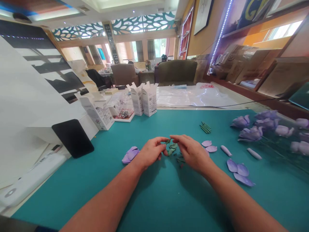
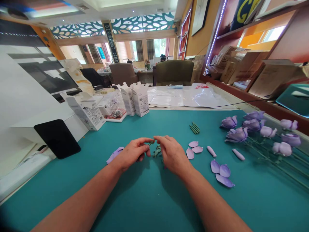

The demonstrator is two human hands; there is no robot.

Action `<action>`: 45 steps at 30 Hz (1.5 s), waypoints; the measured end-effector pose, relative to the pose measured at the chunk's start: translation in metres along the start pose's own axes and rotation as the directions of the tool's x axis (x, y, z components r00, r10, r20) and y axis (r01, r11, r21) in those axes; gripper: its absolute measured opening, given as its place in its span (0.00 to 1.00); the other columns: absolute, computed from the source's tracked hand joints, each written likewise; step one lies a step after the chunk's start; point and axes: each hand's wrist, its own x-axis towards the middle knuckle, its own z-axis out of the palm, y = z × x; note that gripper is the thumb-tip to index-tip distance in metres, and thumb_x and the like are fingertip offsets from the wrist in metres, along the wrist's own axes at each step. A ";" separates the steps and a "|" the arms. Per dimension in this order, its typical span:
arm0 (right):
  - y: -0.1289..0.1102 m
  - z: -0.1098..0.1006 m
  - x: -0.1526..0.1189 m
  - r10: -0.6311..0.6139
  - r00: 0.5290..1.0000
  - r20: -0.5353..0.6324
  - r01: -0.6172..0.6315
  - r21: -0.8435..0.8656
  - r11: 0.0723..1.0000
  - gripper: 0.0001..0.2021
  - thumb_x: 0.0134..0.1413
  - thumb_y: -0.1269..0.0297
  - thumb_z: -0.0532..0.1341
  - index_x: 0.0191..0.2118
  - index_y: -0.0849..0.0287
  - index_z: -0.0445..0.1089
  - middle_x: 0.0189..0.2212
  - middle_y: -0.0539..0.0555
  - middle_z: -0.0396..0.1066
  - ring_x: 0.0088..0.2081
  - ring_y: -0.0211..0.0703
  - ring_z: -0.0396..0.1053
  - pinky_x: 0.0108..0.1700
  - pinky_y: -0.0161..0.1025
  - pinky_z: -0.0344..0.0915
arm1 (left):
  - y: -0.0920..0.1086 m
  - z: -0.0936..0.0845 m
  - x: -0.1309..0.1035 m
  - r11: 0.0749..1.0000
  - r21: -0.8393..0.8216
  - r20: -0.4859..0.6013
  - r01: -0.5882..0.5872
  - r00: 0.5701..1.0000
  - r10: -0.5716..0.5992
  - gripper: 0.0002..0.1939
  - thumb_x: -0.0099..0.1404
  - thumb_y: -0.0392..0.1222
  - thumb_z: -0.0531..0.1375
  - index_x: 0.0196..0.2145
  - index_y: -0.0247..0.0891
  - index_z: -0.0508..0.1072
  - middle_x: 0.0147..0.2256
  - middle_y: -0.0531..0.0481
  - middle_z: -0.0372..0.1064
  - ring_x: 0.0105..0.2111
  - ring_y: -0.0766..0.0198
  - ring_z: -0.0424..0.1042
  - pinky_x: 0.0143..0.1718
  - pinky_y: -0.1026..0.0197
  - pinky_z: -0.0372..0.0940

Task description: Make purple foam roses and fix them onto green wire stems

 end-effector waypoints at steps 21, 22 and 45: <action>0.019 0.009 0.006 0.147 0.918 0.368 0.048 -0.473 0.880 0.08 0.52 0.70 0.58 0.29 0.55 0.75 0.30 0.55 0.71 0.35 0.45 0.65 0.36 0.38 0.56 | -0.005 0.002 0.001 0.995 0.095 0.121 -0.016 0.993 0.004 0.21 0.58 0.38 0.51 0.49 0.34 0.68 0.24 0.55 0.69 0.16 0.73 0.57 0.22 0.67 0.56; 0.019 0.009 0.006 0.159 0.913 0.375 0.041 -0.474 0.880 0.07 0.52 0.69 0.59 0.29 0.55 0.75 0.30 0.55 0.71 0.35 0.45 0.64 0.36 0.38 0.55 | -0.004 0.002 0.001 0.995 0.095 0.120 -0.013 0.993 0.002 0.21 0.58 0.38 0.51 0.49 0.34 0.68 0.24 0.55 0.68 0.16 0.73 0.57 0.22 0.67 0.56; 0.019 -0.006 0.011 0.459 0.879 0.132 -0.477 0.199 0.856 0.09 0.45 0.58 0.57 0.27 0.57 0.70 0.23 0.48 0.69 0.25 0.37 0.63 0.28 0.35 0.57 | -0.005 0.003 0.002 0.992 0.125 0.143 0.000 0.989 -0.018 0.21 0.58 0.39 0.52 0.49 0.35 0.69 0.24 0.55 0.68 0.16 0.73 0.58 0.22 0.67 0.56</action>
